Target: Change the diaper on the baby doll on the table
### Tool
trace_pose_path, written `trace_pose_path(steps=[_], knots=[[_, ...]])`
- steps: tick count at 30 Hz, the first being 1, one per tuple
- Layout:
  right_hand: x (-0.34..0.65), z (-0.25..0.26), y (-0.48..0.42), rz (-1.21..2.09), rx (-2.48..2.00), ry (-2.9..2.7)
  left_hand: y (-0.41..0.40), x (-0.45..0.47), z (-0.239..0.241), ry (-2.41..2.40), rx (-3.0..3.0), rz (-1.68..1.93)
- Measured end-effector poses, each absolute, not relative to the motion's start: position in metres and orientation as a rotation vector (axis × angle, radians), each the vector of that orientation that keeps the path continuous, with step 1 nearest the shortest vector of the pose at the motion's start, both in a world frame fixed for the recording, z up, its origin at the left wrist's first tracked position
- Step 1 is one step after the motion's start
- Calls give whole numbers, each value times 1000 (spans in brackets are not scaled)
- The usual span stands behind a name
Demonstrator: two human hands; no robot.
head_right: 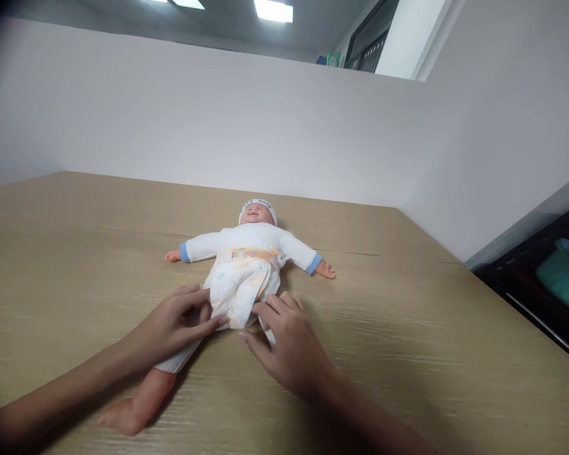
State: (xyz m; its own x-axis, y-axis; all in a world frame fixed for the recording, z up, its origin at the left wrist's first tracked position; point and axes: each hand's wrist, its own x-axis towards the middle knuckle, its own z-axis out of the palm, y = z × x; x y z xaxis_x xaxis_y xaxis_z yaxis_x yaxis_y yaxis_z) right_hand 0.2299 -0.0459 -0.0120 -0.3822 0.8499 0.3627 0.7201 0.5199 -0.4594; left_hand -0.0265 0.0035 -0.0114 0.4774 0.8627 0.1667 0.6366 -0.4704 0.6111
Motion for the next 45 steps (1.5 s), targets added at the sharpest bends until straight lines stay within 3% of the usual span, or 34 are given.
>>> trace_pose_path(steps=[20, 28, 36, 45], knots=[[224, -8, -51, 490, -1384, -2037, -5, -20, -5, 1148, 2020, 798], [225, -17, -37, 1048, -1263, -1539, 6, -19, -7, 1073, 1737, 826], [232, -22, -41, 991, -1551, -1373, -2, -25, -20, 1164, 1658, 855], [231, -12, -40, 935, -1500, -1546, -7, -30, -15, 1131, 1637, 823]])
